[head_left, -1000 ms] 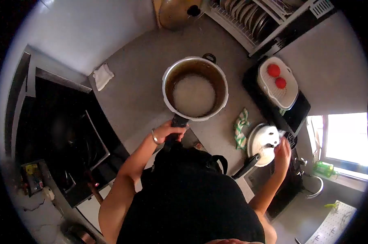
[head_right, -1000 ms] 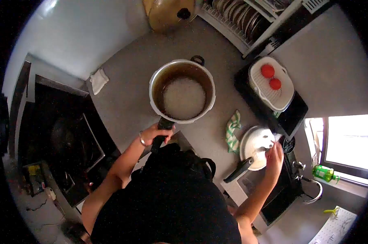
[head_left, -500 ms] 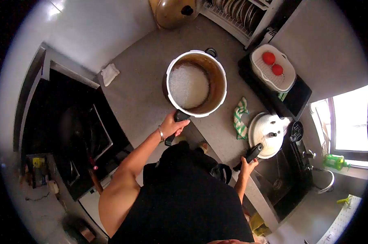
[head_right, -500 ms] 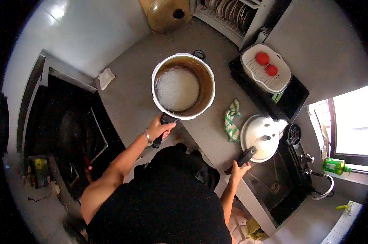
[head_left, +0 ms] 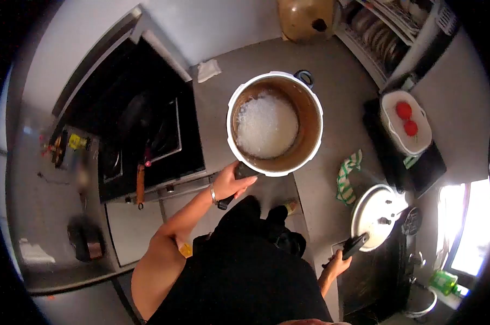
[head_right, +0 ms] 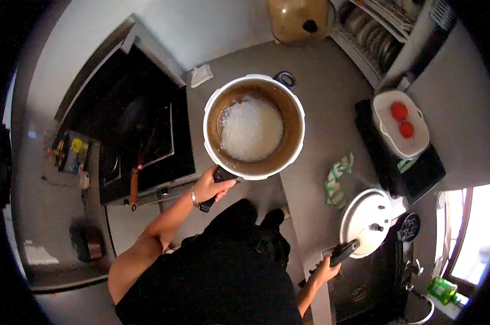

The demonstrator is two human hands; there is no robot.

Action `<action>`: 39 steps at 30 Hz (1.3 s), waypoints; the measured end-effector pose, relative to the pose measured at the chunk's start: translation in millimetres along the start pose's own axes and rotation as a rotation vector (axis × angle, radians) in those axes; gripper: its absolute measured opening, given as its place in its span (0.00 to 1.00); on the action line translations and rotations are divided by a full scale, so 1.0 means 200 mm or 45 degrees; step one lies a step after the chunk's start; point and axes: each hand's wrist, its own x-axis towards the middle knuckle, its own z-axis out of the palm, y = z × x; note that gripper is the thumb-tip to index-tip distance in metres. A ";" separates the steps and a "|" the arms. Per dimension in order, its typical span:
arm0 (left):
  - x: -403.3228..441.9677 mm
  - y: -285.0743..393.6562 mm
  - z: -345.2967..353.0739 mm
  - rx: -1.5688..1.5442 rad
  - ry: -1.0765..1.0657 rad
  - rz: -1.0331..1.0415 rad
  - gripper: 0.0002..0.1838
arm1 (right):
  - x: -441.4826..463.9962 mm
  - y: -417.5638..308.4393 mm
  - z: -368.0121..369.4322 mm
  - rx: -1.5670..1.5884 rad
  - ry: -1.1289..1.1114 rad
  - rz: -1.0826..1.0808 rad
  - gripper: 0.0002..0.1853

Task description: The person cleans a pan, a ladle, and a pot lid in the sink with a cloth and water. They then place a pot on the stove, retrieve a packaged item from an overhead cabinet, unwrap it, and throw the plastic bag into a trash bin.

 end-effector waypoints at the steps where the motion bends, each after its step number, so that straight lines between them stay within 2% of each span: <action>1: -0.04 0.02 -0.01 -0.054 -0.003 -0.002 0.11 | -0.02 -0.02 -0.01 -0.016 -0.018 -0.033 0.18; 4: -0.25 -0.01 -0.07 -0.233 -0.038 0.004 0.11 | -0.15 -0.04 -0.04 -0.044 -0.104 -0.188 0.12; 8: -0.56 0.00 -0.09 -0.477 -0.166 -0.007 0.09 | -0.36 -0.30 -0.06 0.102 -0.399 -0.248 0.19; 9: -0.66 -0.01 -0.08 -0.491 -0.189 -0.032 0.11 | -0.39 -0.32 -0.08 0.113 -0.459 -0.322 0.18; 13: -1.25 0.00 -0.03 -0.472 -0.207 0.102 0.09 | -0.53 -0.39 -0.21 0.112 -0.674 -0.378 0.16; 15: -1.56 -0.03 -0.02 -0.485 -0.226 0.178 0.12 | -0.66 -0.39 -0.28 0.112 -0.734 -0.436 0.15; 17: -1.89 -0.06 -0.01 -0.481 -0.186 0.198 0.13 | -0.78 -0.43 -0.36 0.104 -0.753 -0.546 0.15; 19: -2.20 -0.05 -0.18 -0.511 -0.187 0.214 0.13 | -1.00 -0.57 -0.38 0.088 -0.856 -0.662 0.15; 22: -2.62 -0.12 -0.21 -0.580 -0.086 0.326 0.12 | -1.11 -0.64 -0.48 0.069 -0.975 -0.695 0.14; 25: -3.03 -0.18 -0.25 -0.606 0.162 0.287 0.13 | -1.41 -0.74 -0.57 0.097 -1.106 -0.713 0.15; 29: -3.15 -0.22 -0.59 -0.617 0.393 0.280 0.13 | -1.72 -0.98 -0.34 -0.017 -1.199 -0.716 0.13; 31: -3.17 -0.31 -0.69 -0.688 0.544 0.275 0.11 | -1.75 -0.98 -0.18 0.034 -1.288 -0.723 0.13; 35: -3.13 -0.45 -0.93 -0.829 0.783 0.310 0.15 | -1.89 -1.02 0.11 -0.095 -1.426 -0.709 0.12; 39: -3.11 -0.53 -1.20 -0.820 0.916 0.291 0.13 | -2.06 -1.01 0.40 -0.071 -1.506 -0.756 0.13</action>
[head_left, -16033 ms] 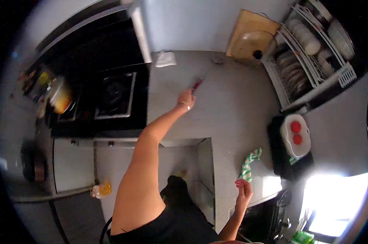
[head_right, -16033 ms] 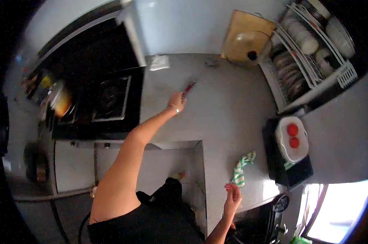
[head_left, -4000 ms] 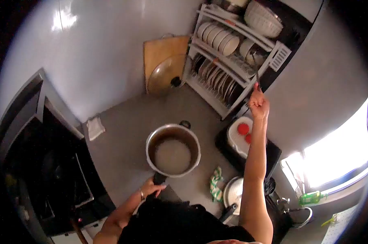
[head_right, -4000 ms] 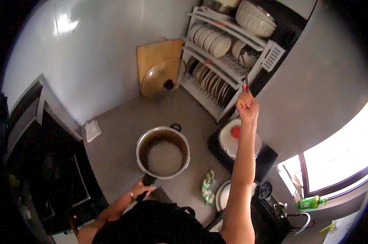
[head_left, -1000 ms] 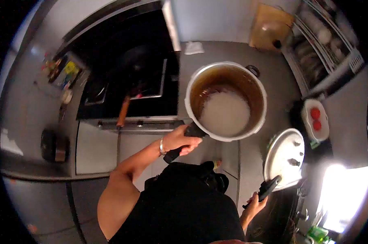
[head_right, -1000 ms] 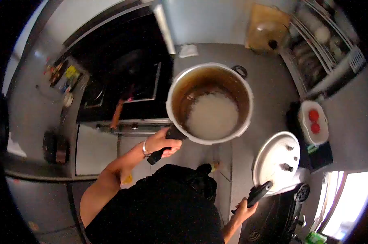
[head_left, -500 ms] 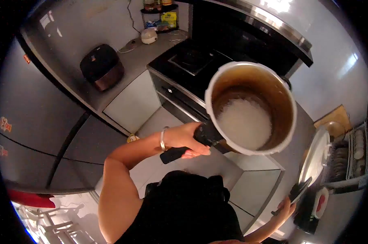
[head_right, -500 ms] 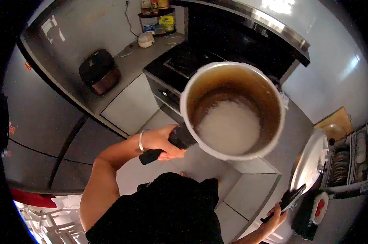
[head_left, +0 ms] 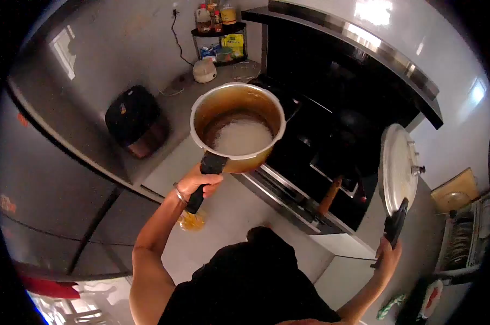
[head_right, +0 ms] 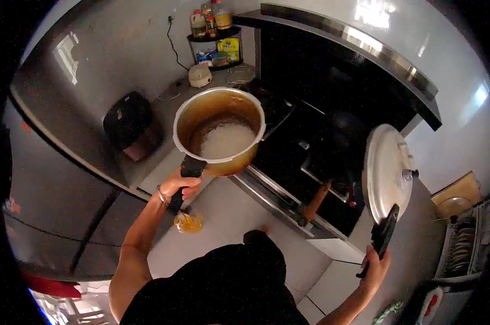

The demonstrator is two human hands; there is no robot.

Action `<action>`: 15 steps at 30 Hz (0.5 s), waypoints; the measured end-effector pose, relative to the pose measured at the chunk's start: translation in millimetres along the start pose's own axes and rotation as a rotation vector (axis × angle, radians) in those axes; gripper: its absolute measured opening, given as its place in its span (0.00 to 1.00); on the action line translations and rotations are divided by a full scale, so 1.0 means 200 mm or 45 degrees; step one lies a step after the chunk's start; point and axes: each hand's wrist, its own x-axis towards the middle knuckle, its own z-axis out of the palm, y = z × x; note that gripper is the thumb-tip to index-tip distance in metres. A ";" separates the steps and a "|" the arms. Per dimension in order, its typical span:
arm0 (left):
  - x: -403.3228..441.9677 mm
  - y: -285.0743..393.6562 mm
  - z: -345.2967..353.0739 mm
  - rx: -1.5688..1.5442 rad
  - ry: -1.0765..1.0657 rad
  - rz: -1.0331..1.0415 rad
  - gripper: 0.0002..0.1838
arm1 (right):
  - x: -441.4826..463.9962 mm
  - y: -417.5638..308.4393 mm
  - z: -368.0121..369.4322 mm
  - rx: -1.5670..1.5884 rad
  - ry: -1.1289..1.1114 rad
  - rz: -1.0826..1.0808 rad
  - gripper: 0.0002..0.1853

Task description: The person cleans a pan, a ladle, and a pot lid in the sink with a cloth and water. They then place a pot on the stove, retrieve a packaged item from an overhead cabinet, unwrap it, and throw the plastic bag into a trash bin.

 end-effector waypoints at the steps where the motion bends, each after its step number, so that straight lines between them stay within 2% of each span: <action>1: 0.05 0.03 -0.06 0.000 0.030 -0.026 0.13 | 0.06 -0.01 0.07 -0.035 -0.017 0.024 0.14; 4: 0.24 0.02 -0.30 -0.013 0.078 -0.017 0.14 | 0.20 -0.01 0.28 -0.099 -0.059 0.061 0.16; 7: 0.38 0.04 -0.39 0.009 0.123 0.018 0.13 | 0.30 -0.06 0.42 -0.143 -0.091 0.073 0.19; 11: 0.63 0.11 -0.55 0.030 -0.010 -0.035 0.13 | 0.34 -0.12 0.67 -0.118 -0.046 0.029 0.18; 15: 0.93 0.21 -0.63 0.038 -0.016 -0.103 0.11 | 0.38 -0.21 0.95 -0.167 -0.052 0.115 0.22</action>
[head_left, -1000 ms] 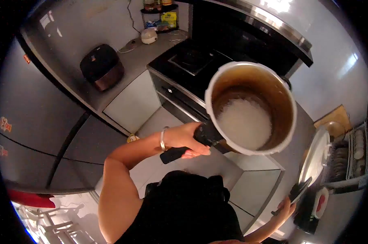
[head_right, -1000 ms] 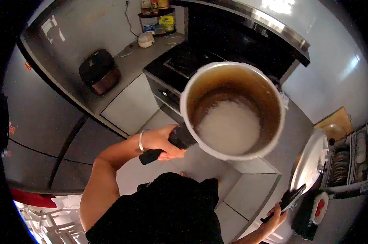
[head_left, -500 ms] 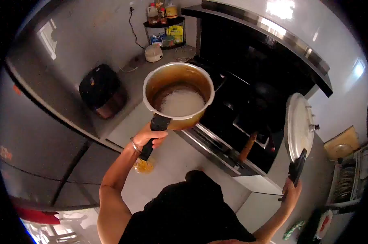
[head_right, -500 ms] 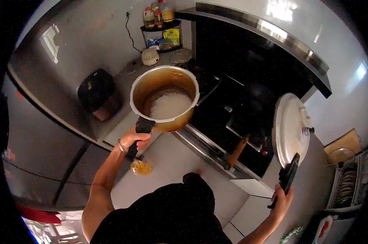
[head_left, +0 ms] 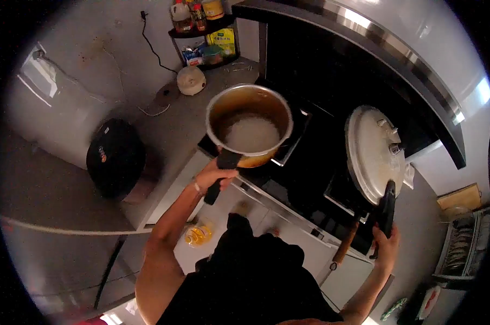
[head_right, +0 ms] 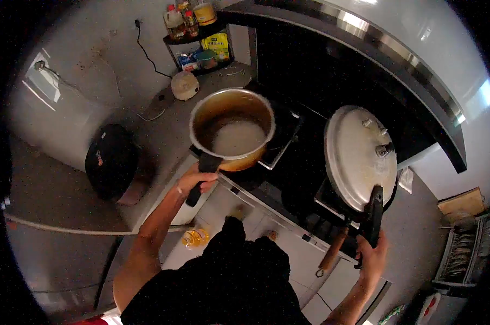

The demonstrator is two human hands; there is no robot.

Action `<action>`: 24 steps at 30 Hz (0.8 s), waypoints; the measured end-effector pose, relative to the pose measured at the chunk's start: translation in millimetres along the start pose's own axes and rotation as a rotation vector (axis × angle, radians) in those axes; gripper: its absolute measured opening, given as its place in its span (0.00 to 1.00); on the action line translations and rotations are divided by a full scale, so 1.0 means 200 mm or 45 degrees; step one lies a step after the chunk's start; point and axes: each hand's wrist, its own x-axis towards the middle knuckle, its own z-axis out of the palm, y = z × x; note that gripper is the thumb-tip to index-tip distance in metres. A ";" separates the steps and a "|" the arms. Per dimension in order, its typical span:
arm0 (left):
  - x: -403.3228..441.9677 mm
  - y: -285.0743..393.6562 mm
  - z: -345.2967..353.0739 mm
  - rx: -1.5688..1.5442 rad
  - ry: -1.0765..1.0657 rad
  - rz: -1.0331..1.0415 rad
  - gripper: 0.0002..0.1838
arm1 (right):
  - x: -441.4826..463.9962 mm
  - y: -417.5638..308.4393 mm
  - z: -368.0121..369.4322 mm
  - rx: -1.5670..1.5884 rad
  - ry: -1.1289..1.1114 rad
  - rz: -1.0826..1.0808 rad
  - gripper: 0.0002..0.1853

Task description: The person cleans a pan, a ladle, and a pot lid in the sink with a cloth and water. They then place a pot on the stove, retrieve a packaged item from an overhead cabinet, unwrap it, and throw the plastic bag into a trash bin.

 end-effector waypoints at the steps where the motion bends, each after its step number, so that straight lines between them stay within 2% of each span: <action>1: 0.11 -0.01 -0.06 0.032 -0.086 0.022 0.09 | -0.01 -0.04 0.07 -0.005 -0.028 0.019 0.23; 4: 0.36 -0.02 -0.18 -0.038 -0.276 -0.037 0.08 | 0.00 -0.04 0.32 -0.019 -0.028 0.050 0.25; 8: 0.68 -0.07 -0.24 -0.031 -0.422 0.082 0.07 | 0.06 -0.24 0.82 -0.116 -0.111 0.121 0.27; 10: 0.77 -0.06 -0.25 0.016 -0.453 0.136 0.07 | 0.09 -0.24 1.03 -0.041 -0.120 0.180 0.29; 11: 0.80 -0.06 -0.25 0.046 -0.468 0.163 0.09 | 0.10 -0.24 1.13 0.019 -0.121 0.115 0.29; 14: 0.89 -0.03 -0.27 0.115 -0.541 0.193 0.08 | 0.20 -0.25 1.32 -0.073 -0.210 0.115 0.21; 18: 0.90 0.00 -0.28 -0.092 -0.615 0.124 0.14 | 0.26 -0.22 1.47 -0.117 -0.242 0.088 0.19; 22: 0.89 0.02 -0.26 -0.049 -0.521 0.121 0.26 | 0.32 -0.20 1.52 -0.179 -0.306 0.056 0.17; 24: 0.92 0.01 -0.27 -0.071 -0.572 0.115 0.29 | 0.36 -0.19 1.53 -0.180 -0.375 0.033 0.18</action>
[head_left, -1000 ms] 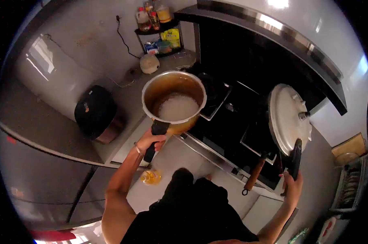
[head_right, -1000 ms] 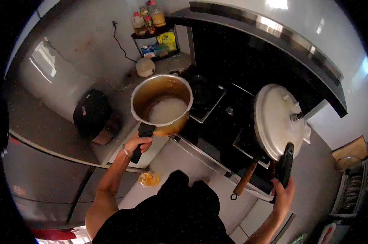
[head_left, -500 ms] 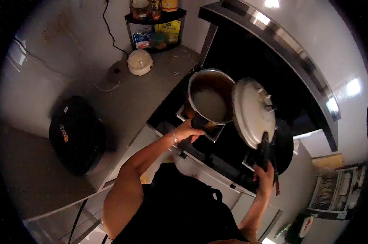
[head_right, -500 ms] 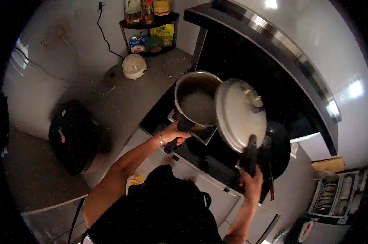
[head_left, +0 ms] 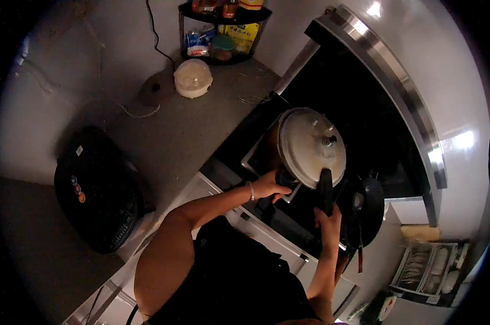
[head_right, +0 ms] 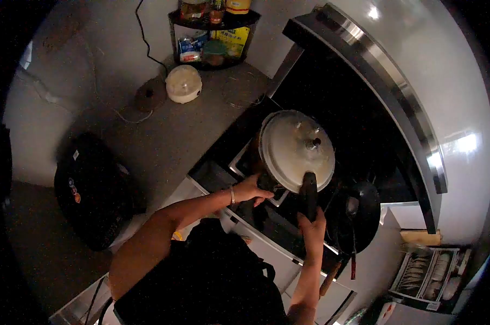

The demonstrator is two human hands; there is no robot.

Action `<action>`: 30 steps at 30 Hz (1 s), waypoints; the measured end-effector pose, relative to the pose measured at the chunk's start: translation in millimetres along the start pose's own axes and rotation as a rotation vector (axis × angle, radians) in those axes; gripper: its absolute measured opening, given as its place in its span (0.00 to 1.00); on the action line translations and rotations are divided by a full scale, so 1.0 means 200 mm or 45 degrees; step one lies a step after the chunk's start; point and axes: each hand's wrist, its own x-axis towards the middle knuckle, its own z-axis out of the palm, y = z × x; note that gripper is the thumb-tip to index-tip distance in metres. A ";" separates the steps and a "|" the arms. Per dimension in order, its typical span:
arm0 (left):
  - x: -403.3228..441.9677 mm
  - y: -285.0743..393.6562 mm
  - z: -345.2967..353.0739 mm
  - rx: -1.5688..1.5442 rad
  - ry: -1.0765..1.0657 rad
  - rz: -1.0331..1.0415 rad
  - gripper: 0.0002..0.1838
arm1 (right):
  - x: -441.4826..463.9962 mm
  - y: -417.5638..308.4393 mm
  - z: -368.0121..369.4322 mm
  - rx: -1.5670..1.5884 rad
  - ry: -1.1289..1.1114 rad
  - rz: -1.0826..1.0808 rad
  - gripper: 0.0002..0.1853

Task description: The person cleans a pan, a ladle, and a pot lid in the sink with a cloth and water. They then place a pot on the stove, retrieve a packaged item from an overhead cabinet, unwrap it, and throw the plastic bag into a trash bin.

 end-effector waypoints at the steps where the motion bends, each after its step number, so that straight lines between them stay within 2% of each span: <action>1: 0.02 -0.02 -0.01 -0.013 -0.023 0.004 0.30 | 0.02 -0.01 0.00 -0.057 0.012 0.020 0.17; 3: 0.03 -0.06 -0.03 -0.034 -0.026 -0.007 0.31 | 0.06 -0.03 0.02 -0.173 0.031 0.065 0.16; 10: 0.03 -0.06 -0.01 -0.043 0.041 -0.001 0.29 | 0.13 0.07 0.10 -0.025 0.038 0.008 0.15; 12: 0.02 -0.05 -0.01 -0.041 0.052 0.005 0.26 | 0.11 0.08 0.13 -0.032 0.024 0.009 0.14; 17: 0.01 -0.02 -0.02 -0.168 -0.016 -0.131 0.16 | 0.06 0.17 0.24 -0.222 0.023 -0.218 0.15; 20: -0.01 -0.01 0.00 -0.444 0.027 -0.213 0.18 | 0.04 0.20 0.26 -0.145 -0.056 -0.241 0.19; 22: -0.01 -0.03 0.00 -0.509 -0.013 -0.221 0.27 | 0.02 0.16 0.27 -0.146 -0.077 -0.217 0.21; 25: -0.01 -0.01 0.03 -0.593 0.026 -0.238 0.36 | -0.05 -0.02 0.29 -0.413 -0.170 -0.505 0.22; 28: -0.01 -0.01 0.05 -0.602 0.097 -0.312 0.38 | -0.05 -0.04 0.33 -0.642 -0.279 -0.410 0.26; 29: -0.02 0.04 0.12 -0.741 0.207 -0.338 0.39 | -0.05 -0.07 0.35 -0.731 -0.302 -0.363 0.29; 30: -0.02 0.01 0.10 -0.722 0.125 -0.331 0.39 | -0.05 -0.09 0.37 -0.725 -0.299 -0.363 0.30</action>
